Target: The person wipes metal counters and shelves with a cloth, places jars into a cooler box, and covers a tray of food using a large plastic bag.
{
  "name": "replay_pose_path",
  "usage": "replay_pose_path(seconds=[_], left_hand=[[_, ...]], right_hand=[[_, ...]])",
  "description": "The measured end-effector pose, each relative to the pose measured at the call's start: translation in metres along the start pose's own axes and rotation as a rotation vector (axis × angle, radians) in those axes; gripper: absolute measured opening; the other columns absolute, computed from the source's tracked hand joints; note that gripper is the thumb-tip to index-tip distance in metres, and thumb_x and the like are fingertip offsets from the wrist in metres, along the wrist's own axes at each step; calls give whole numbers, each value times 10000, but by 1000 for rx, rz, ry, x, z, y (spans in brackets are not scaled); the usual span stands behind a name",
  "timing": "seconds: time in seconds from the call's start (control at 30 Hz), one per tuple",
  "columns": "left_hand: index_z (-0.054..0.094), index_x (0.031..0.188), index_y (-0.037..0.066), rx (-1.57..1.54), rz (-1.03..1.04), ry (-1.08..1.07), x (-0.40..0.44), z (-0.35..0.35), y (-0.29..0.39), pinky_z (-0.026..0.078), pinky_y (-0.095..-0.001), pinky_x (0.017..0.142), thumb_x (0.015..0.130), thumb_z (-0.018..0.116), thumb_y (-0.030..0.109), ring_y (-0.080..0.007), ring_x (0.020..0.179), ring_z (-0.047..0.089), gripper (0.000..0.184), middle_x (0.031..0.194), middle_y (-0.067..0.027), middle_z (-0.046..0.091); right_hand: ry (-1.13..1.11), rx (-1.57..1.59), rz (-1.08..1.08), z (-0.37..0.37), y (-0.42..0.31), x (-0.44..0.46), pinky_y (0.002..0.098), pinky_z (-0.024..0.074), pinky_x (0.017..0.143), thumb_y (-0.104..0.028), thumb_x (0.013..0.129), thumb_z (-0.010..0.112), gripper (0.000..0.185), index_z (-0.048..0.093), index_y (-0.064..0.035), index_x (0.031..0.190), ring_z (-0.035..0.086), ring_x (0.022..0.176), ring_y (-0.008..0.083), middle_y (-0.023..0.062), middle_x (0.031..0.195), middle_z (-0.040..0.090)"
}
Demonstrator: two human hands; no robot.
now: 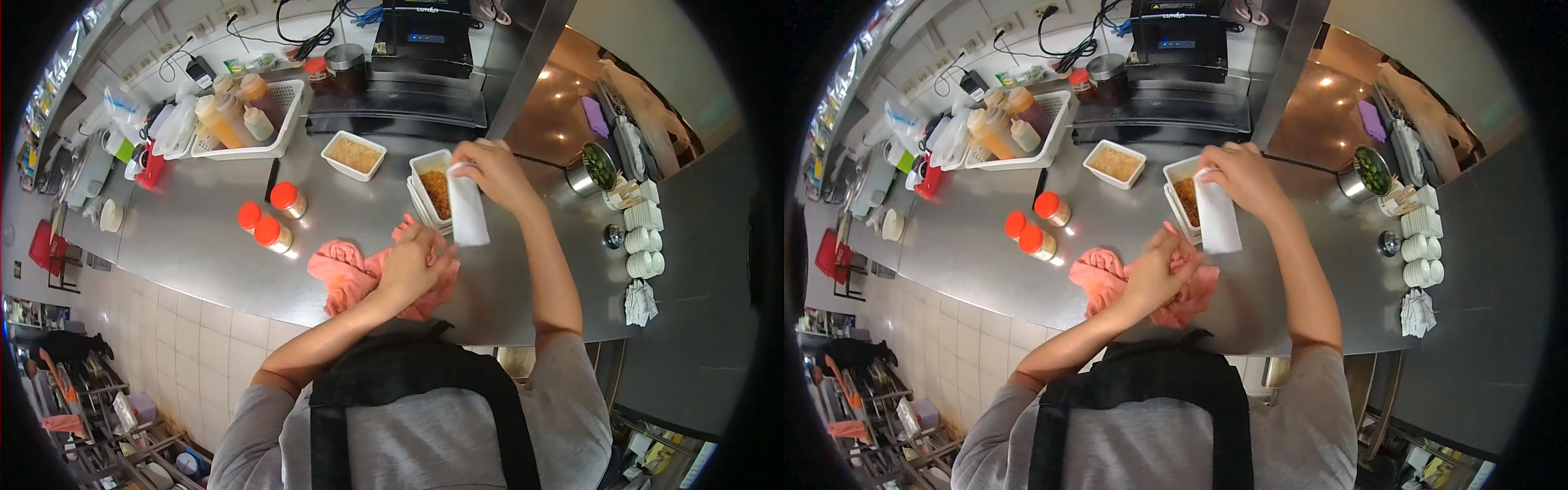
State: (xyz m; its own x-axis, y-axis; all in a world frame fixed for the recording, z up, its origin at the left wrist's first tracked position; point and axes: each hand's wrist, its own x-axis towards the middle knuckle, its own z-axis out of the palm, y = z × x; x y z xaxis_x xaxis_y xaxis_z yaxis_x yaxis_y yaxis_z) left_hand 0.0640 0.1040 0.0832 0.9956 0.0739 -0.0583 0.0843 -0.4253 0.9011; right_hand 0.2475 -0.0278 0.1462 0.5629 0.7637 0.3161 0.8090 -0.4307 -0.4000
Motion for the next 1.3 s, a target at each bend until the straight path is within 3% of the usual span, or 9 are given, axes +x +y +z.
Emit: replay_pose_path(seconds=[0.07,0.1,0.23,0.5,0.6,0.7,0.93,1.03,1.3], left_hand=[[619,1015,50,426,314,319,7,-1,-2,421,-372,830,817,691,285,-254,1048,530,315,1196,-104,540],[613,1070,87,387,414,337,12,-4,0,383,-418,906,808,682,262,-309,1114,482,322,1198,-106,532],[623,1055,91,633,519,465,29,-23,-13,393,-443,891,810,675,240,-339,1114,483,291,1174,-129,530],[583,1028,-4,345,-62,774,107,-111,-148,425,-429,909,829,655,214,-384,1024,511,304,1074,-225,529],[572,1043,-52,205,-300,695,131,-124,-181,505,-419,824,854,655,267,-328,945,583,380,1052,-222,562],[517,1159,-78,-255,-565,415,146,-136,-186,568,-341,635,920,585,353,-241,769,623,498,1080,-174,564],[593,1050,-103,-310,-521,481,164,-119,-209,567,-323,497,888,598,278,-220,617,657,414,876,-165,650],[613,1003,-105,-301,-474,537,165,-112,-209,571,-330,500,879,598,246,-226,614,672,372,838,-168,664],[621,833,-111,-288,-381,646,143,-120,-176,540,-313,460,847,632,163,-213,566,675,275,743,-168,667]], right_hand=[[-37,62,-101,33,26,25,363,372,834,-233,776,690,151,646,-118,862,539,851,245,68,830,616],[-63,20,-107,45,33,33,360,366,835,-231,767,695,148,643,-120,850,536,863,238,57,825,612],[-86,-120,-223,71,41,51,349,345,832,-226,738,706,140,631,-127,804,521,895,214,25,827,599],[-56,95,-6,68,26,40,402,471,727,-126,773,690,195,569,-67,913,585,884,299,72,890,559],[12,137,-91,64,26,29,445,478,749,-82,774,667,179,546,-55,903,600,886,346,107,937,563],[-147,248,119,56,16,10,435,478,756,-59,760,670,194,556,-42,916,606,885,350,126,955,565],[-311,331,429,92,11,-19,407,481,734,-95,785,636,107,599,-52,875,621,822,342,123,899,625],[-208,191,235,81,5,-14,409,483,718,-135,817,624,91,618,-75,885,629,796,325,106,858,641],[25,203,272,48,-6,-5,379,486,677,-190,838,650,118,639,-75,859,630,776,288,90,860,639]])
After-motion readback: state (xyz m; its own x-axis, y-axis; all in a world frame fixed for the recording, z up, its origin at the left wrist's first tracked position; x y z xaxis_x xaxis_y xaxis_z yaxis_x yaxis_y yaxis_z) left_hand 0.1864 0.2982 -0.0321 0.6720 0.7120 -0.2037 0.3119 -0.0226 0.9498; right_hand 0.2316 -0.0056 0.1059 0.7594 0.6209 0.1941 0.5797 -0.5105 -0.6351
